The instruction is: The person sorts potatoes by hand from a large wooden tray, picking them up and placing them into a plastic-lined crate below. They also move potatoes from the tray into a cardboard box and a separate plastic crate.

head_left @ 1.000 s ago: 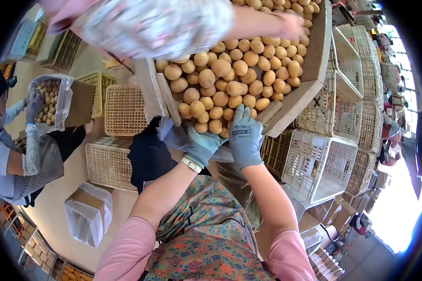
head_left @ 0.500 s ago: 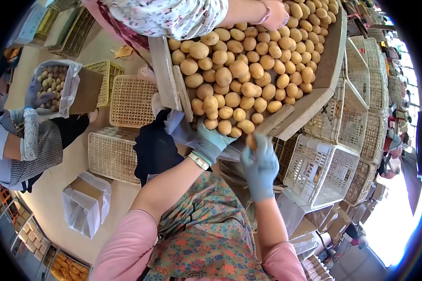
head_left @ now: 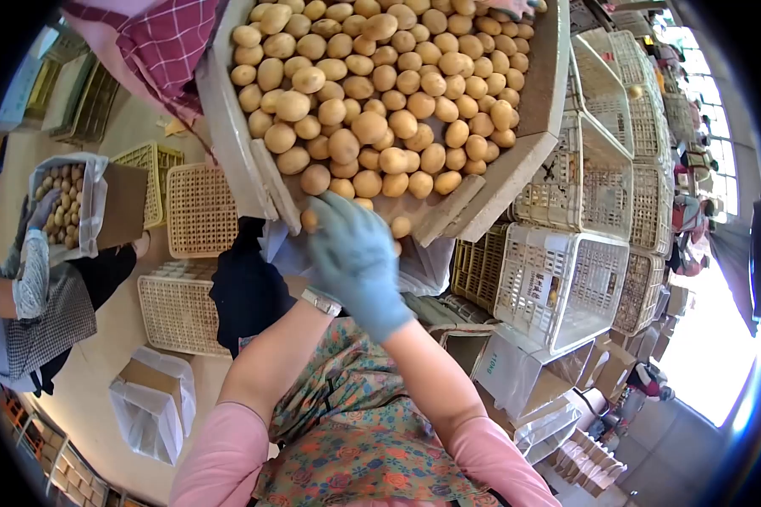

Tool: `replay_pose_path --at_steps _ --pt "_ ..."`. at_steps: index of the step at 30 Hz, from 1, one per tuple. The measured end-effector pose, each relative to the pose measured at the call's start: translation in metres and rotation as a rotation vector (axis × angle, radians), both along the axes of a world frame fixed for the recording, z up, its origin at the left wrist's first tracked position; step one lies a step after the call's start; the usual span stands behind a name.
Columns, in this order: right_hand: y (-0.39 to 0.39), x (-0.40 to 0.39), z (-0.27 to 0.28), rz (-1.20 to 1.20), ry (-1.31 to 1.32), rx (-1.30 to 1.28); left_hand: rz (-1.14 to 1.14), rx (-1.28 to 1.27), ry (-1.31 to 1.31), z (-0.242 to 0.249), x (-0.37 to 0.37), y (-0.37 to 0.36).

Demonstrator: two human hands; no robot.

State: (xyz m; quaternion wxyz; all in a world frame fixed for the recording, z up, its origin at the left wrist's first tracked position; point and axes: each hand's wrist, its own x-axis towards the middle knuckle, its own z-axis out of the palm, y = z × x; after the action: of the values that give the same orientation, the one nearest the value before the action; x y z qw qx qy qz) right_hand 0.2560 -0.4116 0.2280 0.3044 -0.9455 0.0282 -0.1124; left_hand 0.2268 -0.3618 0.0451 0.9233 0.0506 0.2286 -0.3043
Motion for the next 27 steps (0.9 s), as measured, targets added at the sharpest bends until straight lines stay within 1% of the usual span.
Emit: replay_pose_path --at_steps 1,2,4,7,8,10,11,12,13,15,16,18,19,21,22,23,24,25,26,27 --pt "0.013 0.023 -0.006 0.02 -0.109 -0.021 -0.007 -0.017 -0.004 0.008 0.001 0.0" --pt "0.019 0.042 -0.01 0.013 -0.106 -0.022 -0.015 -0.035 -0.01 0.016 0.001 0.0" --pt "0.026 0.058 -0.016 0.149 -0.148 -0.163 -0.033 -0.079 -0.008 0.025 0.0 -0.001" --pt "0.007 0.02 -0.051 0.155 -0.048 -0.143 -0.046 -0.119 -0.019 0.029 -0.003 -0.002" --pt "-0.005 -0.003 -0.041 0.191 -0.077 -0.145 -0.05 -0.125 -0.029 0.031 -0.004 -0.003" --pt "-0.022 -0.049 -0.021 0.243 0.035 -0.059 -0.055 -0.122 -0.064 0.033 -0.003 -0.003" --pt "-0.032 -0.071 -0.019 0.186 0.181 -0.061 -0.05 -0.11 -0.091 0.035 -0.004 -0.006" --pt "-0.04 -0.085 -0.024 0.129 0.326 -0.064 -0.055 -0.205 0.004 0.036 0.002 -0.007" --pt "-0.043 -0.087 -0.03 0.137 0.33 -0.06 -0.061 -0.302 0.099 0.037 0.007 -0.01" --pt "-0.051 -0.082 -0.043 -0.273 0.26 0.058 -0.021 -0.664 0.215 -0.002 -0.007 -0.009" --pt "-0.055 -0.074 -0.053 -0.271 0.253 0.062 -0.022 -0.661 0.207 0.005 -0.004 -0.011" --pt "-0.059 -0.049 -0.074 -0.256 0.419 -0.121 0.005 -0.159 0.118 0.027 0.008 -0.02" --pt "-0.058 -0.037 -0.079 -0.317 0.585 -0.204 0.012 -0.144 0.108 0.029 0.009 -0.022" --pt "-0.055 -0.026 -0.068 -0.301 0.641 -0.276 0.047 -0.046 0.147 0.031 0.009 -0.024" --pt "-0.062 -0.028 -0.072 -0.269 0.693 -0.228 0.029 -0.026 0.175 0.028 0.006 -0.023" --pt "-0.067 -0.034 -0.065 -0.181 0.662 -0.232 0.026 -0.013 0.206 0.033 0.005 -0.02" --pt "-0.071 -0.042 -0.062 -0.147 0.591 -0.234 0.047 -0.265 0.099 0.006 -0.002 -0.015" --pt "-0.075 -0.044 -0.025 -0.014 0.342 -0.346 0.065 -0.517 -0.013 -0.024 -0.009 -0.01" --pt "-0.095 -0.047 -0.025 0.033 0.083 -0.417 0.077 -0.509 -0.014 -0.009 -0.002 -0.007" --pt "-0.135 -0.057 -0.038 -0.008 0.149 -0.745 0.07 -0.243 0.11 0.025 0.009 -0.007"
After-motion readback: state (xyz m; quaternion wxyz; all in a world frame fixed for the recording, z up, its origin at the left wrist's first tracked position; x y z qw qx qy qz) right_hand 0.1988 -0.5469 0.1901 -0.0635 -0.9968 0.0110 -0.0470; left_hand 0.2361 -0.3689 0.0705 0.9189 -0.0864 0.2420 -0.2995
